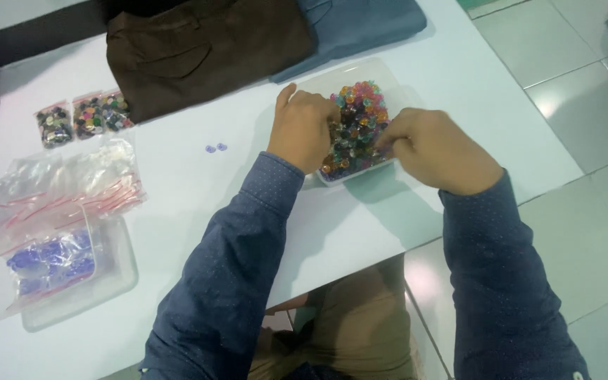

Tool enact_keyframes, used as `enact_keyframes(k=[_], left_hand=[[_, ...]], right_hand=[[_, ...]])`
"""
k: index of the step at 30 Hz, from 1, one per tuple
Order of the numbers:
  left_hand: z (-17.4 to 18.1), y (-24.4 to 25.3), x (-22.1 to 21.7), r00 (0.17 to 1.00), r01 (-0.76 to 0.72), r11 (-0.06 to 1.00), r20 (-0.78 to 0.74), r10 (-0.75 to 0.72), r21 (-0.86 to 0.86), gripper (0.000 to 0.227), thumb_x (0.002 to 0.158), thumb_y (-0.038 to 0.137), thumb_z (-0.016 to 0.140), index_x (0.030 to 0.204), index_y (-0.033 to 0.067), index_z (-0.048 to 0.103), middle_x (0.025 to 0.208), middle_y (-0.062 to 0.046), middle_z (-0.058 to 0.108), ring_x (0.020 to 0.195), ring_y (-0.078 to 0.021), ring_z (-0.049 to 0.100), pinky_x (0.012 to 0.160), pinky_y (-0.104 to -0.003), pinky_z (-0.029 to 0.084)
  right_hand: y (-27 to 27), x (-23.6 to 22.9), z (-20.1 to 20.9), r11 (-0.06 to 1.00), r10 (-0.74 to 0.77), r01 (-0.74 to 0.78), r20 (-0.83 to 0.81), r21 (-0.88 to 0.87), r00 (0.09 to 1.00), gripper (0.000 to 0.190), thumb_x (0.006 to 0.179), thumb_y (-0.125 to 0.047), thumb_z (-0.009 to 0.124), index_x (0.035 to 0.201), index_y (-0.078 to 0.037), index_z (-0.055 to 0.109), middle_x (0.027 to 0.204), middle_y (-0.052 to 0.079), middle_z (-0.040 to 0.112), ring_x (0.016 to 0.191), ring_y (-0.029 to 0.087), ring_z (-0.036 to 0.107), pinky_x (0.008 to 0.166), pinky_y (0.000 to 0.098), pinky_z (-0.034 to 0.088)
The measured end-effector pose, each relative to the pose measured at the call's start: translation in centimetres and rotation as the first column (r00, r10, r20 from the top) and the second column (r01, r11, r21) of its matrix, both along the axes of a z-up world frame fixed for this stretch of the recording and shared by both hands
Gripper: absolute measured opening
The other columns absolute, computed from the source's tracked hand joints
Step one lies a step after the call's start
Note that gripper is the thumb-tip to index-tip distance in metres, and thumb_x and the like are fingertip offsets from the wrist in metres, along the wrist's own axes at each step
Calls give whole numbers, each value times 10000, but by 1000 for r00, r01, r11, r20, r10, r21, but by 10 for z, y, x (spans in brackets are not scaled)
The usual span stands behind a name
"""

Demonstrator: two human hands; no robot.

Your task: Sorting small colorful buttons from a large container into smaller plastic bags

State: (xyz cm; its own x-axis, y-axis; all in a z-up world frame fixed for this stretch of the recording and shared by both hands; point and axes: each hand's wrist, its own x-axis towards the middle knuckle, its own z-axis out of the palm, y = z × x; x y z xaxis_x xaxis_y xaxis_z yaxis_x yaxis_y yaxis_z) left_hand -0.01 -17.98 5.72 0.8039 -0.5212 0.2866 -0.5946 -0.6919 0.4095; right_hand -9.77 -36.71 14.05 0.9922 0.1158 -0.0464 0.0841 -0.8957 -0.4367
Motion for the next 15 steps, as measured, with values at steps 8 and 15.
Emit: enact_keyframes(k=[8,15], left_hand=[[-21,16,-4,986,158,754,60,-156,-638,417,923,-70,347,1054,95,706,999,-105,747,1117,-274,671,1242,-517,204],[-39,14,-3,981,196,592,163,-109,-782,487,912,-5,286,1227,86,648,1167,-101,712,1264,-285,609,1283,-517,142]], right_hand=[[25,44,-32,984,54,-87,-205,-157,977,346,915,-81,521,1131,-60,791,991,182,745,917,336,734,748,418,599],[38,41,-12,991,129,-128,27,-26,991,276,899,-41,643,1143,6,763,975,197,697,900,323,695,745,386,569]])
